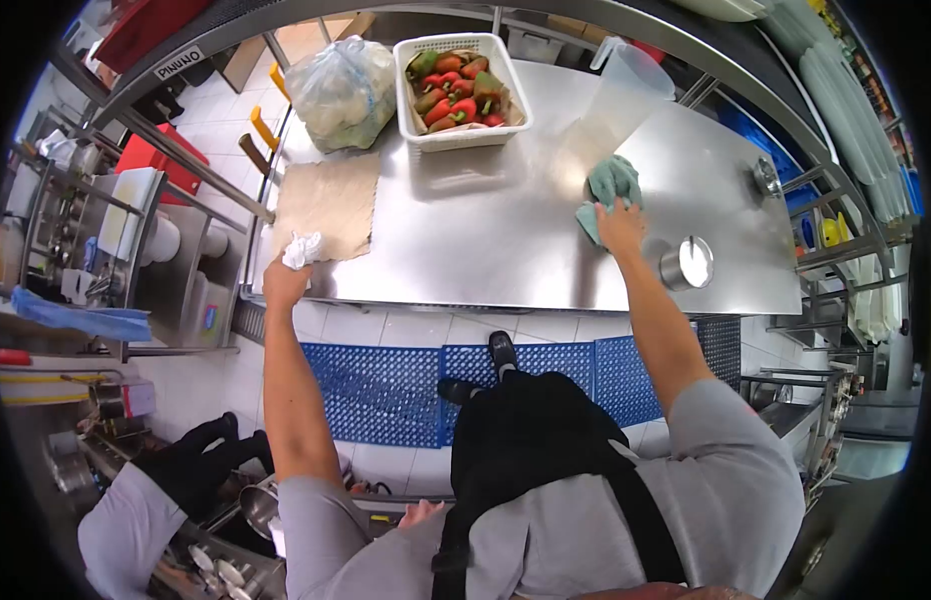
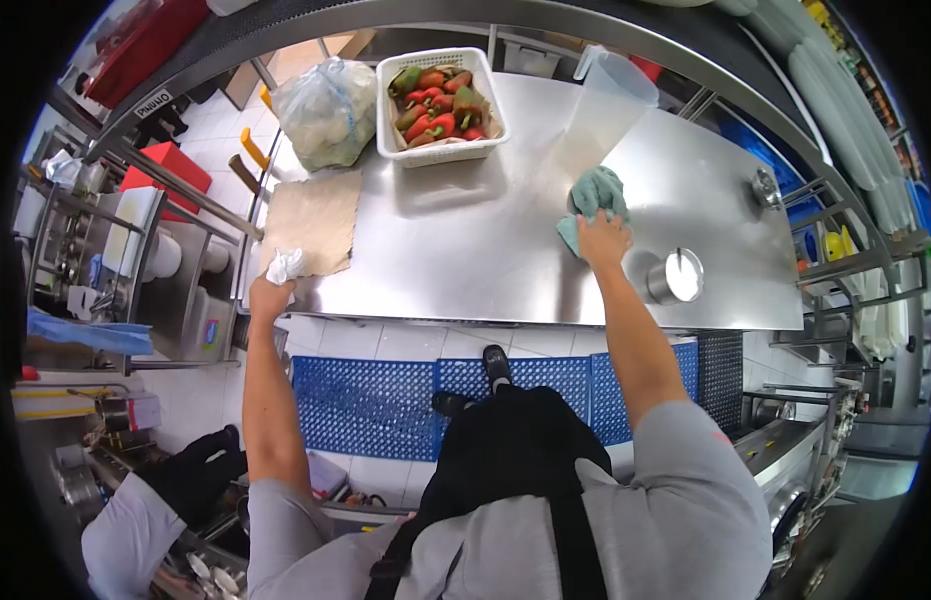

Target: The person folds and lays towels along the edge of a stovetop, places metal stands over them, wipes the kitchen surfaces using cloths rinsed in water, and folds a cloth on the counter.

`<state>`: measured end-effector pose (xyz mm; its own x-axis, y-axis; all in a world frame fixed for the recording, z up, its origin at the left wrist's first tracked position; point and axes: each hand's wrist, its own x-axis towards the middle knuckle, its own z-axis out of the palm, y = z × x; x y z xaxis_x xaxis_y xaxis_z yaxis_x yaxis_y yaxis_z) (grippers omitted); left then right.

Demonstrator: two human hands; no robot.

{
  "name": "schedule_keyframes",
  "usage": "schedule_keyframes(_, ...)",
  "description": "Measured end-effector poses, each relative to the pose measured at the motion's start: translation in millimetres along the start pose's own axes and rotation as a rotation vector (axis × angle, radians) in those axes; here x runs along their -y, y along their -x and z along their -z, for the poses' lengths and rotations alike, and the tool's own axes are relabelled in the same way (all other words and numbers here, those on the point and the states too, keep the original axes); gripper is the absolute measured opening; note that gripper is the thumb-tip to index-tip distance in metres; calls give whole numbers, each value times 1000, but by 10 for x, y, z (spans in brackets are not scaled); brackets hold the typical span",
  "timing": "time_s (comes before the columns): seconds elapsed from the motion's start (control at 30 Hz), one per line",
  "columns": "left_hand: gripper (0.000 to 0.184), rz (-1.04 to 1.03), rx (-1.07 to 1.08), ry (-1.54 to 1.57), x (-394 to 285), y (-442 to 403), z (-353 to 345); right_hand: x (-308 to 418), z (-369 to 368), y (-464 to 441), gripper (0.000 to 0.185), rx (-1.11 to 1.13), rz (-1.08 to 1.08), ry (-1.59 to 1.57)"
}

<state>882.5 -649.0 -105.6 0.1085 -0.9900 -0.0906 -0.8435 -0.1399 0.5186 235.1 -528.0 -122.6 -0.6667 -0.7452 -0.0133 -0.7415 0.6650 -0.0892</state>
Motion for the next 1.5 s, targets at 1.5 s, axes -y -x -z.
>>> schedule_keyframes(1.5,81,-605,450,507,-2046,465,-512,773,706,1959,41,-222,-30,-1449)
